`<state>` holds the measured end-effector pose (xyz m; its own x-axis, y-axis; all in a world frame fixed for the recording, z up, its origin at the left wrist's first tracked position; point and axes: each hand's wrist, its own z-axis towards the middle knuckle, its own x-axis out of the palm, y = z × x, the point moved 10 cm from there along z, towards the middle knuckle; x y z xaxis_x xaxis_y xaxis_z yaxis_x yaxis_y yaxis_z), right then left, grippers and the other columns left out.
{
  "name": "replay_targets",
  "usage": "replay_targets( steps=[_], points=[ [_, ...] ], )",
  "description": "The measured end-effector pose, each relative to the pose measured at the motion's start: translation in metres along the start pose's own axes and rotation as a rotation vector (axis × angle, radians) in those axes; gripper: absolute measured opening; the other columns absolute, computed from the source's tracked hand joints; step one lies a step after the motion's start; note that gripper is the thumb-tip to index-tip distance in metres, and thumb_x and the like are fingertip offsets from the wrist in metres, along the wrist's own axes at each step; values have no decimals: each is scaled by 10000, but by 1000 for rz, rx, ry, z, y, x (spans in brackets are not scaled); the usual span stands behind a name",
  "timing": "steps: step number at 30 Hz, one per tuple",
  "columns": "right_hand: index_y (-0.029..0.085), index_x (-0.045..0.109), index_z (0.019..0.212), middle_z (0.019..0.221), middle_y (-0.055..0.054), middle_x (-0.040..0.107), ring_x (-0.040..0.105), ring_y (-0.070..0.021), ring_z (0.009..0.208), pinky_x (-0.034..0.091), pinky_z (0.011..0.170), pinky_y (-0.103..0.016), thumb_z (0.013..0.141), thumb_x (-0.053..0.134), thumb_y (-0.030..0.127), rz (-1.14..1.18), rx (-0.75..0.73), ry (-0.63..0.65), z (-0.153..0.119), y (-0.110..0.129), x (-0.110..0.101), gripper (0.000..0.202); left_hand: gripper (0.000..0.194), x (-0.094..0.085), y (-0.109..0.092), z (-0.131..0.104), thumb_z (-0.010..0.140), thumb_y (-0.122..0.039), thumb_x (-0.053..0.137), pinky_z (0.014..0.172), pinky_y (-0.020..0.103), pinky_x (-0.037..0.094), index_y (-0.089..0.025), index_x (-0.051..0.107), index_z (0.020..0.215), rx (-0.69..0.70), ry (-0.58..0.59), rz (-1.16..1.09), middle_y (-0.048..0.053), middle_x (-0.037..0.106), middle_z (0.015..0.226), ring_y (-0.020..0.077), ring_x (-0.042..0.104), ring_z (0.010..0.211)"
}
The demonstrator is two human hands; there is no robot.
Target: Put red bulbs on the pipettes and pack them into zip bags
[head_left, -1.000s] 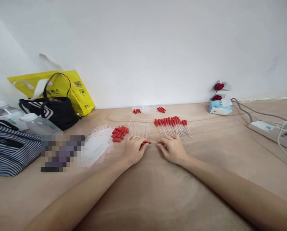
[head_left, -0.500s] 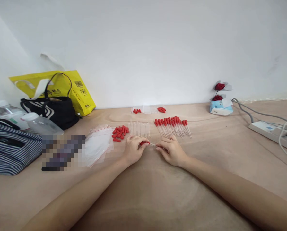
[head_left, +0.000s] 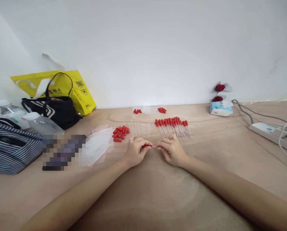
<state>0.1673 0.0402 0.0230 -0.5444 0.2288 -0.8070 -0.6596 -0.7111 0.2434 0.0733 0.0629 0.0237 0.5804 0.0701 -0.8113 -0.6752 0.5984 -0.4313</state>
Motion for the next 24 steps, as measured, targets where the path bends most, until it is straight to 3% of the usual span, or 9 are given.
replay_targets(
  steps=[5, 10, 16, 24],
  points=[
    [172, 596, 845, 738, -35, 596, 467, -127, 649, 228, 676, -302, 834, 369, 166, -22, -14, 25, 3, 3, 4, 227, 110, -1, -5, -2, 791, -266, 501, 968, 429, 190, -227, 603, 804, 47, -43, 54, -19, 668, 745, 142, 574, 716],
    [176, 595, 865, 736, -29, 604, 468, -129, 654, 221, 685, -306, 842, 365, 174, -19, -47, 64, 5, 4, 7, 231, 99, 2, -6, -2, 778, -260, 522, 975, 431, 176, -229, 614, 799, 60, -12, 31, -27, 652, 713, 138, 571, 712],
    [184, 594, 881, 792, -33, 623, 496, -129, 695, 217, 693, -304, 870, 361, 228, -4, -11, 71, 0, -2, 4, 237, 175, -6, 3, -4, 743, -372, 578, 991, 452, 135, -260, 622, 869, 31, -4, 44, -16, 659, 820, 161, 563, 831],
    [210, 619, 881, 780, -29, 608, 476, -143, 755, 199, 690, -313, 852, 423, 288, -73, -26, 43, -4, -4, -4, 214, 113, -14, 1, -7, 777, -332, 544, 971, 427, 159, -249, 620, 792, 79, -65, 112, -37, 663, 760, 141, 559, 773]
  ],
)
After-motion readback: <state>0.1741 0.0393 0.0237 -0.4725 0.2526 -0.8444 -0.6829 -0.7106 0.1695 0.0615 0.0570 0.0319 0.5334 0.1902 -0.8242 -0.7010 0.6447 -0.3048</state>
